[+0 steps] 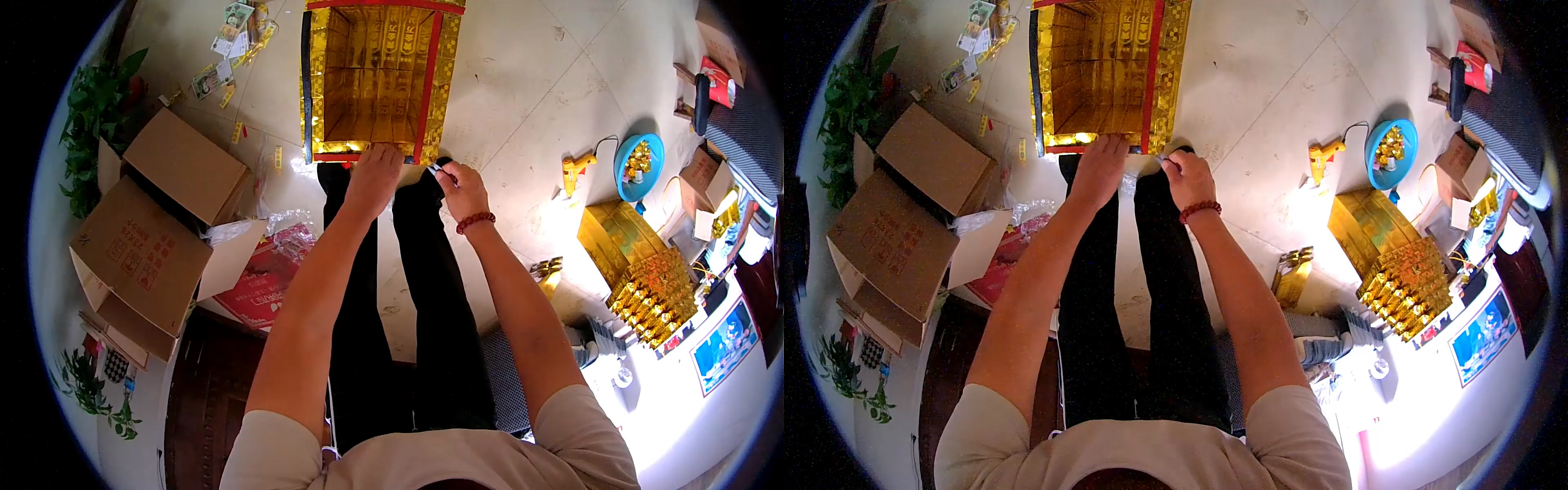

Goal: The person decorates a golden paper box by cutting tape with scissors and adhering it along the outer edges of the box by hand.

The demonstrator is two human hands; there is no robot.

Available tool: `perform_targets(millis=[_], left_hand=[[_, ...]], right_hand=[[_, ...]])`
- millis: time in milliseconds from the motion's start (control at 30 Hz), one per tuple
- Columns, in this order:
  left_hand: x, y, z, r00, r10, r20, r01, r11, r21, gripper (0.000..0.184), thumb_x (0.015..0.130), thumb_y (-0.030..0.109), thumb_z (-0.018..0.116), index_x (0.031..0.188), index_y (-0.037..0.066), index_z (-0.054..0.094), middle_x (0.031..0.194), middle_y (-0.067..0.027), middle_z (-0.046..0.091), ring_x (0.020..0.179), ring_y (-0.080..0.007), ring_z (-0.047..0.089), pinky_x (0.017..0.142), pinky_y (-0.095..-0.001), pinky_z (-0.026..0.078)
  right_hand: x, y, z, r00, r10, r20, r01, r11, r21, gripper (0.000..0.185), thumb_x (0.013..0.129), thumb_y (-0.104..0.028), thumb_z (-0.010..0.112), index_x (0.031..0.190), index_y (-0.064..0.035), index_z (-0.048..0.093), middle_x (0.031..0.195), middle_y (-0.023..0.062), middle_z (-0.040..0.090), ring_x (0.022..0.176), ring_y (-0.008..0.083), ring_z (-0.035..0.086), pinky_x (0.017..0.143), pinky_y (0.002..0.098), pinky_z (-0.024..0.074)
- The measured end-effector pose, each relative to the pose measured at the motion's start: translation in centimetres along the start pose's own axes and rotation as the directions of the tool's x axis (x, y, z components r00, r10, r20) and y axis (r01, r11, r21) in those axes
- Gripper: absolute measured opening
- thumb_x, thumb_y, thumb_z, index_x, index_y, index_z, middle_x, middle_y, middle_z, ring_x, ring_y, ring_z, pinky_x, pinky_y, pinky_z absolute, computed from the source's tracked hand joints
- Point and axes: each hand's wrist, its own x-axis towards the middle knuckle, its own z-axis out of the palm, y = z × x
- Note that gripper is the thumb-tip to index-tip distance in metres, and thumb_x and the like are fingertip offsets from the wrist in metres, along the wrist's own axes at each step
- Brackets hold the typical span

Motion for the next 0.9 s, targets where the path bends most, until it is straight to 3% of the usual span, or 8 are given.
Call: perform_targets(millis=[233,433,500,567,633,667,767,900], left_hand=[[-6.2,-3.8,-0.5,0.973,-0.193,0.124,0.209,0.969,-0.128,0.038,0.075,0.001,0.052,0.113,0.005,0.052,0.109,-0.0101,0.054,0.108,-0.0282,0.047,0.095,-0.0375,0.037],[-16.3,-10.6,-2.6,0.925,-0.279,0.258,0.226,0.950,0.217,0.034,0.077,0.007,0.052,0.110,0.009,0.053,0.111,-0.0088,0.054,0.111,-0.0263,0.046,0.096,-0.0387,0.036],[-20.8,-13.5,-2.1,0.819,-0.465,0.335,0.341,0.865,0.368,0.027,0.082,0.011,0.051,0.109,0.012,0.054,0.107,-0.0066,0.058,0.103,-0.0245,0.054,0.093,-0.0386,0.039],[-21.7,-16.4,-3.0,0.442,-0.773,0.454,0.503,0.633,0.588,0.022,0.086,0.012,0.049,0.107,0.014,0.055,0.102,-0.0055,0.060,0.093,-0.0240,0.061,0.084,-0.0389,0.043],[-23.8,-17.3,-4.4,0.489,-0.839,0.239,0.517,0.499,0.695,0.024,0.089,0.012,0.049,0.112,0.015,0.053,0.100,-0.0062,0.061,0.090,-0.0237,0.064,0.079,-0.0397,0.047],[-23.7,-18.0,-5.0,0.344,-0.911,0.228,0.676,0.409,0.613,0.033,0.087,0.011,0.049,0.120,0.014,0.048,0.104,-0.0092,0.060,0.094,-0.0240,0.063,0.079,-0.0422,0.048],[-25.4,-20.7,-2.1,0.425,-0.894,0.143,0.829,0.448,0.334,0.037,0.083,0.013,0.052,0.120,0.009,0.049,0.103,-0.0152,0.062,0.090,-0.0323,0.063,0.079,-0.0437,0.048],[-24.7,-23.7,2.7,0.718,-0.645,0.262,0.592,0.764,0.256,0.018,0.077,0.015,0.059,0.091,0.004,0.066,0.091,-0.0158,0.066,0.084,-0.0342,0.063,0.076,-0.0420,0.050]], right_hand=[[1.0,1.3,1.4,0.967,0.256,-0.015,-0.232,0.896,0.378,0.016,0.089,-0.019,0.054,0.091,-0.0040,0.058,0.074,0.0107,0.062,0.064,0.0224,0.059,0.063,0.0341,0.0478],[2.7,1.2,0.4,0.936,0.352,-0.016,-0.310,0.845,0.435,0.020,0.088,-0.022,0.057,0.091,-0.0025,0.056,0.072,0.0065,0.059,0.061,0.0129,0.055,0.059,0.0291,0.0467],[3.4,2.7,1.2,0.970,0.161,-0.185,-0.091,0.937,0.338,0.021,0.086,-0.023,0.059,0.092,-0.0025,0.057,0.073,0.0065,0.059,0.065,0.0145,0.056,0.063,0.0300,0.0474],[3.9,0.8,-0.5,0.971,0.207,-0.119,-0.164,0.941,0.298,0.023,0.086,-0.024,0.060,0.094,-0.0024,0.058,0.074,0.0078,0.060,0.069,0.0169,0.058,0.065,0.0309,0.0479],[4.4,0.2,-1.0,0.965,0.256,-0.056,-0.235,0.940,0.248,0.024,0.086,-0.025,0.060,0.096,-0.0023,0.060,0.076,0.0091,0.062,0.072,0.0192,0.060,0.068,0.0317,0.0484],[5.0,0.4,-0.7,0.969,0.232,-0.090,-0.209,0.955,0.212,0.025,0.086,-0.025,0.059,0.097,-0.0029,0.061,0.080,0.0102,0.063,0.074,0.0214,0.062,0.070,0.0325,0.0487],[6.6,0.7,-0.5,0.964,0.252,-0.084,-0.226,0.945,0.236,0.027,0.087,-0.026,0.058,0.100,-0.0038,0.063,0.085,0.0122,0.066,0.077,0.0248,0.063,0.073,0.0337,0.0489],[7.2,-0.1,0.1,0.948,0.311,-0.065,-0.284,0.921,0.267,0.028,0.088,-0.028,0.056,0.100,-0.0038,0.063,0.088,0.0121,0.066,0.079,0.0262,0.063,0.075,0.0350,0.0487]])
